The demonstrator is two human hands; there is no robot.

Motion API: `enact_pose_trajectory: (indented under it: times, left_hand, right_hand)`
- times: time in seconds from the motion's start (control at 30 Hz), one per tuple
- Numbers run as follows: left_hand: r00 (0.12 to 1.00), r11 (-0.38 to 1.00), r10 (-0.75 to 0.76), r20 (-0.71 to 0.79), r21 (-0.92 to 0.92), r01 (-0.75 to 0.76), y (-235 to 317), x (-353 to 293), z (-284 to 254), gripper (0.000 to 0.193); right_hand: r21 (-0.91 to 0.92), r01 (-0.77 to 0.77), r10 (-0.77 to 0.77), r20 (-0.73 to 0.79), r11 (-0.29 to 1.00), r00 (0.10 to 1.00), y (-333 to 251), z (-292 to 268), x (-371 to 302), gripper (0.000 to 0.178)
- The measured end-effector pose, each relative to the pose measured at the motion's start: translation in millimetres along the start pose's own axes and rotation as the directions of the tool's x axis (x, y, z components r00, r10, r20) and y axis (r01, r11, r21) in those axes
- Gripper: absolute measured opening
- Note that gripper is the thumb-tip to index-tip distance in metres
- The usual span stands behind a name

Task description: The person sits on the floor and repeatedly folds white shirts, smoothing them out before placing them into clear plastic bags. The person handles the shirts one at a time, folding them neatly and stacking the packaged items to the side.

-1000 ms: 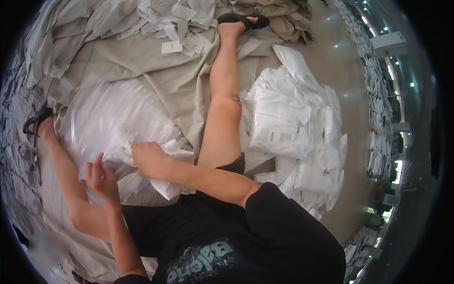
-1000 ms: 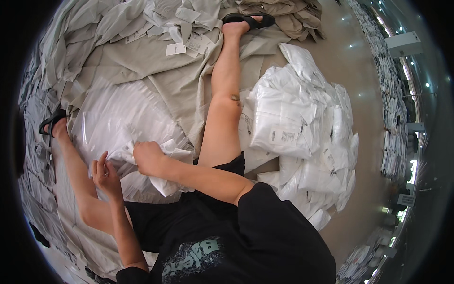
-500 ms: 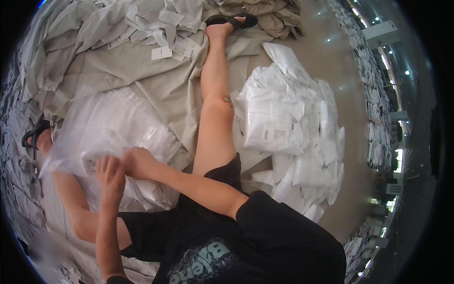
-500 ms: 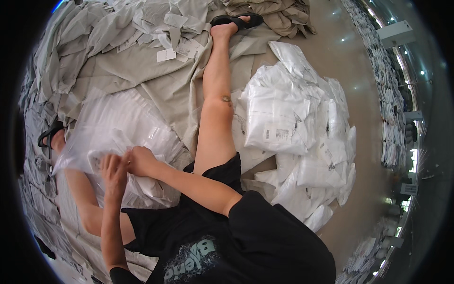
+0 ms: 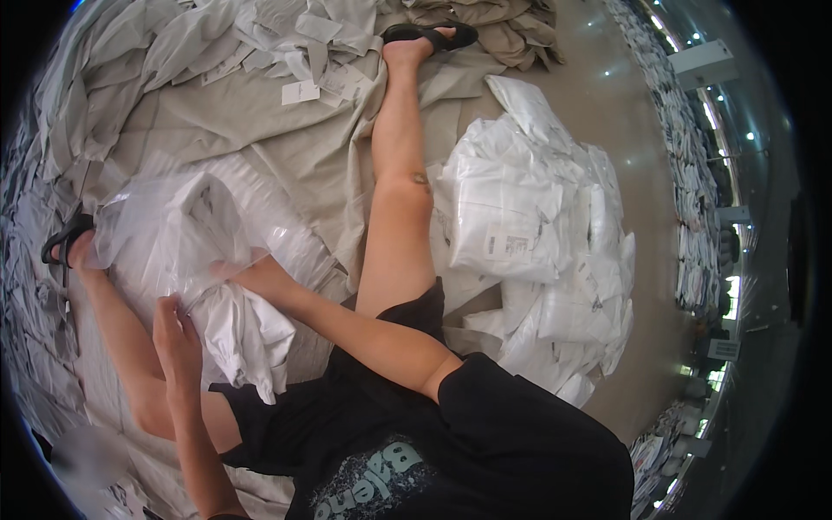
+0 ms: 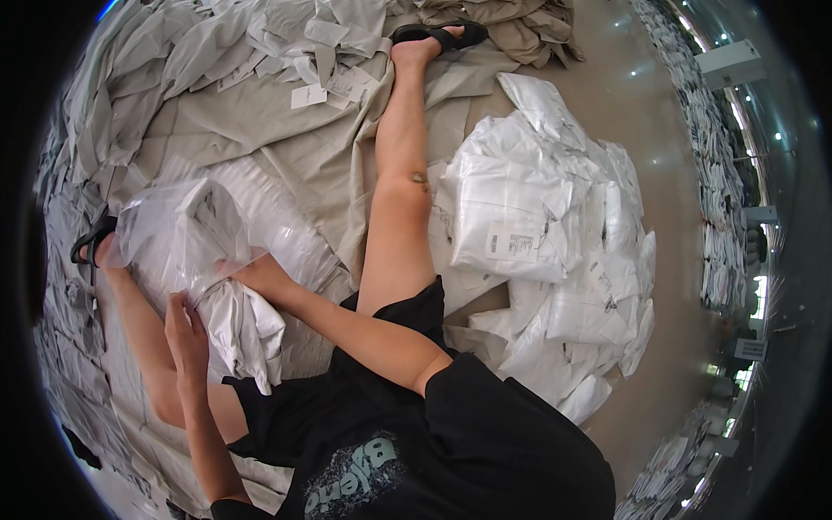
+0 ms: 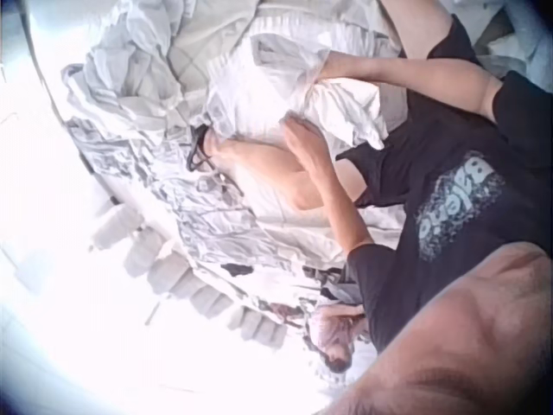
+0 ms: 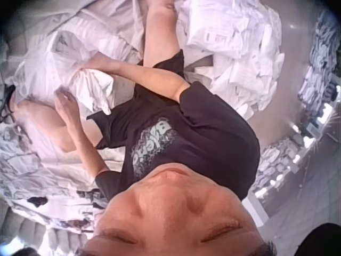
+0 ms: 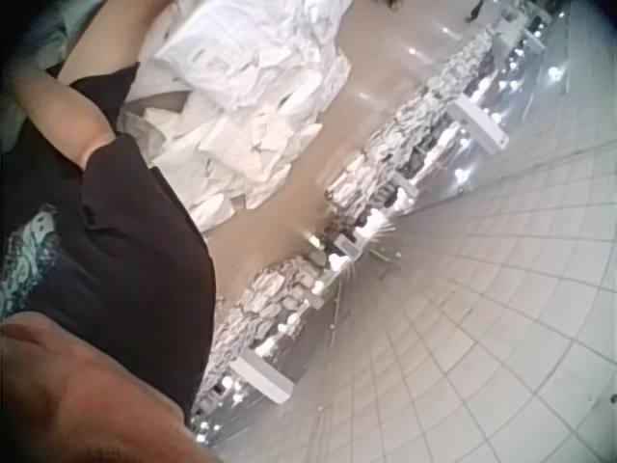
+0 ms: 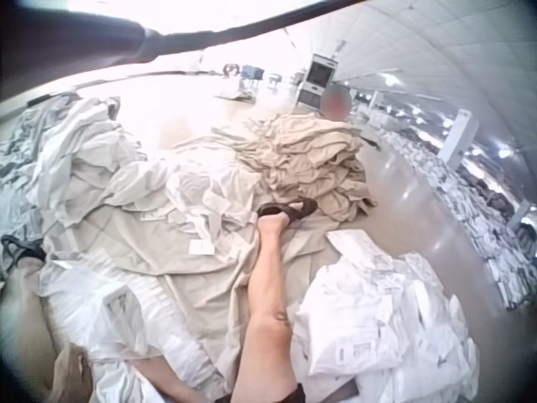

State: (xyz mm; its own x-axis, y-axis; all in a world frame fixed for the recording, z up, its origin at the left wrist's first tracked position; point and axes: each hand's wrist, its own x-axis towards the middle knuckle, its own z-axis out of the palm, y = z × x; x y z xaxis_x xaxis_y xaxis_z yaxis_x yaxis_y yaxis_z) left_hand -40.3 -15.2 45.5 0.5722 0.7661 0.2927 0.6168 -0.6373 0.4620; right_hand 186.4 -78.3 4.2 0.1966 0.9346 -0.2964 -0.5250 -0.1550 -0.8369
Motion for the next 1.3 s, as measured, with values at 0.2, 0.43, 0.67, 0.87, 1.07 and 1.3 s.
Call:
enact_pose_trajectory:
  times: [0.2,0.43,0.67,0.87,1.07,1.3]
  left_hand:
    - [0.996,0.999,0.041,-0.084,0.004,-0.041,11.9,-11.7,24.0,0.027]
    - [0.941,0.869,-0.326,0.097,-0.362,0.338,22.7,-51.4,48.0,0.017]
    - [0.793,0.709,-0.446,0.415,-0.377,0.596,43.1,-107.7,95.3,0.020]
    - [0.937,0.938,-0.283,-0.205,-0.262,0.226,45.1,-51.5,68.4,0.035]
    - [0.993,0.992,-0.115,0.024,-0.046,0.116,31.5,-26.1,85.3,0.027]
    - [0.970,0.970,-0.241,0.032,-0.010,0.241,39.8,-19.3,91.1,0.032]
  right_hand:
    - [-0.368,0.061,-0.130,-0.166,0.928,0.977,-16.5,10.0,-5.3,0.046]
    - [-0.567,0.231,-0.386,-0.168,0.791,0.907,-9.0,0.9,17.0,0.054]
    - [-0.953,0.037,-0.410,-0.094,0.301,0.907,3.2,4.7,42.6,0.059]
    - [-0.963,0.027,-0.335,-0.066,0.268,0.940,-20.8,18.5,47.1,0.062]
    - [-0.955,0.240,-0.379,0.159,0.175,0.912,-27.0,20.8,70.9,0.117]
    - [-0.893,0.448,-0.445,0.413,-0.030,0.794,-1.0,-25.6,71.0,0.063]
